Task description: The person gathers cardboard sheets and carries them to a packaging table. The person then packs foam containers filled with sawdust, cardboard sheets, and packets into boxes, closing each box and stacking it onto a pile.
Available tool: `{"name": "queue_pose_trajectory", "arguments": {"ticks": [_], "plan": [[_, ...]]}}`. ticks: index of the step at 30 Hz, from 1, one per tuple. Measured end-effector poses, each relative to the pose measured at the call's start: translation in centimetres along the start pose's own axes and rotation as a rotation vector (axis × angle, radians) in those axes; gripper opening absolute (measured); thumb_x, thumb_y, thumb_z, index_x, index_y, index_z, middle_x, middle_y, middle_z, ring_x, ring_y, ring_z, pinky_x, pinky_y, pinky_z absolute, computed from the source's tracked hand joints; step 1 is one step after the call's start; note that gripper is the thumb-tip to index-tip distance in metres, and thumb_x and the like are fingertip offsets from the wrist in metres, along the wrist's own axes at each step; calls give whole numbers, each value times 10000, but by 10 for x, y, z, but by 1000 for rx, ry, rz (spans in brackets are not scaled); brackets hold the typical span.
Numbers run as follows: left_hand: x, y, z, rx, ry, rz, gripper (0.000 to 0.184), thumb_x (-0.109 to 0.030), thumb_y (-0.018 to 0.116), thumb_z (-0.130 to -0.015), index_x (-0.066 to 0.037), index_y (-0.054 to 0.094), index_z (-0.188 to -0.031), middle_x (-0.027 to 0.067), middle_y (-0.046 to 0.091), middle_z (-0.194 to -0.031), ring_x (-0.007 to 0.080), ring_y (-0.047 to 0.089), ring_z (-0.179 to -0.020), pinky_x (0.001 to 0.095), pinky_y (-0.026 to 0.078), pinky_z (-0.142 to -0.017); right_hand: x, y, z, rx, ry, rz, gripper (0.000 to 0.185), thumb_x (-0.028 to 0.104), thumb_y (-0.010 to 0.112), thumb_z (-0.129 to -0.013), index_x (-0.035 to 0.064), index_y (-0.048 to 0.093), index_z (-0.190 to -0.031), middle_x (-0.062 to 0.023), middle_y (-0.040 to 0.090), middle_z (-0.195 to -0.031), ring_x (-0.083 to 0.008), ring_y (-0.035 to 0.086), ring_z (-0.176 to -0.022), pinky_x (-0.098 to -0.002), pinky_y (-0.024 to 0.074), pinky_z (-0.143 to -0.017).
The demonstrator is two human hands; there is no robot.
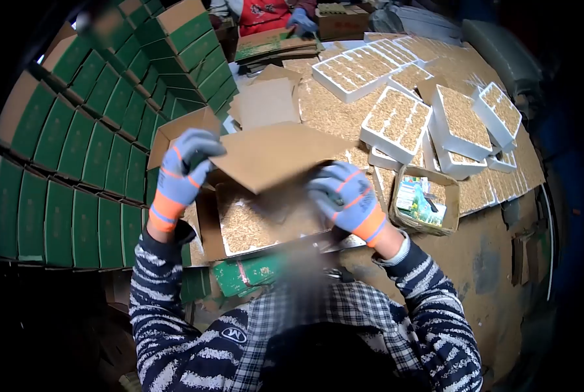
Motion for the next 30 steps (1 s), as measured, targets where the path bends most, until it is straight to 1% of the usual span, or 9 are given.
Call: {"name": "queue_pose_trajectory", "arguments": {"ticks": [5, 9, 12, 14, 20, 24, 26, 28, 30], "plan": [[6, 48, 80, 335, 122, -292, 237, 40, 618, -662, -95, 636, -857, 83, 611, -918, 330, 588, -963, 424, 480, -871, -18, -77, 11, -609, 215, 36, 320, -99, 631, -771, 84, 671, -1030, -146, 584, -1197, -306, 559, -1152, -402, 472, -979], [44, 85, 109, 508, 73, -598, 137, -40, 616, -747, -137, 645, -839, 72, 614, -930, 301, 597, -966, 420, 458, -917, 71, 25, -41, 213, -274, 161, 286, 89, 636, -808, 136, 682, -1086, -132, 586, -1226, -351, 534, -1198, -502, 454, -997], [75, 102, 112, 602, -4, -968, 157, -126, 551, -860, -197, 689, -883, 37, 641, -969, 254, 611, -1014, 450, 403, -1001, 26, 116, -19, 945, -54, 280, 326, 172, 633, -816, 139, 699, -1134, -132, 599, -1330, -343, 638, -1084, -429, 518, -917], [98, 124, 124, 760, -60, -1108, 186, -141, 531, -894, -183, 703, -950, 55, 648, -998, 269, 614, -1021, 444, 393, -1010, 26, 137, -11, 997, -166, 343, 177, 226, 643, -832, 118, 728, -942, -137, 684, -1116, -362, 674, -964, -432, 543, -841], [99, 135, 134, 770, -56, -787, 246, -120, 531, -864, -151, 682, -1055, 89, 641, -1049, 295, 622, -1067, 401, 429, -992, 36, 154, 3, 1147, -95, 188, 274, 244, 610, -846, 135, 726, -1069, -186, 708, -945, -379, 667, -989, -448, 538, -840], [68, -10, 112, -318, -234, -33, 463, 53, 523, -821, -67, 624, -1257, 121, 637, -1208, 261, 604, -1151, 382, 449, -1056, 6, 46, -38, 121, 34, -281, 563, -73, 514, -834, 95, 566, -1369, -174, 550, -1395, -368, 530, -1288, -413, 427, -1088], [149, -23, 180, -541, -525, 515, 581, 20, 530, -873, -25, 471, -1449, 157, 584, -1340, 241, 563, -1240, 341, 453, -1061, -47, 14, -20, -183, 204, -438, 693, -82, 537, -824, 45, 416, -1494, -158, 481, -1503, -315, 479, -1373, -386, 352, -1163], [174, 40, 234, -360, -897, 784, 682, -157, 643, -964, -18, 313, -1544, 144, 541, -1398, 215, 542, -1258, 329, 442, -1067, -116, 73, 32, -9, 613, -771, 572, 108, 614, -960, 44, 431, -1498, -139, 477, -1510, -229, 407, -1419, -335, 329, -1156], [168, 103, 261, -209, -1115, 966, 715, -213, 673, -967, -23, 303, -1549, 122, 539, -1392, 185, 545, -1236, 320, 458, -1041, -133, 122, 71, 297, 560, -730, 586, 242, 557, -1011, 14, 374, -1519, -135, 427, -1542, -211, 376, -1431, -323, 299, -1170]]}}
Point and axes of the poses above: each hand's wrist, its own z-axis away from the middle knuckle, its own y-axis out of the palm, x = y × z, the point moved 10 cm from there along -z, towards the middle knuckle
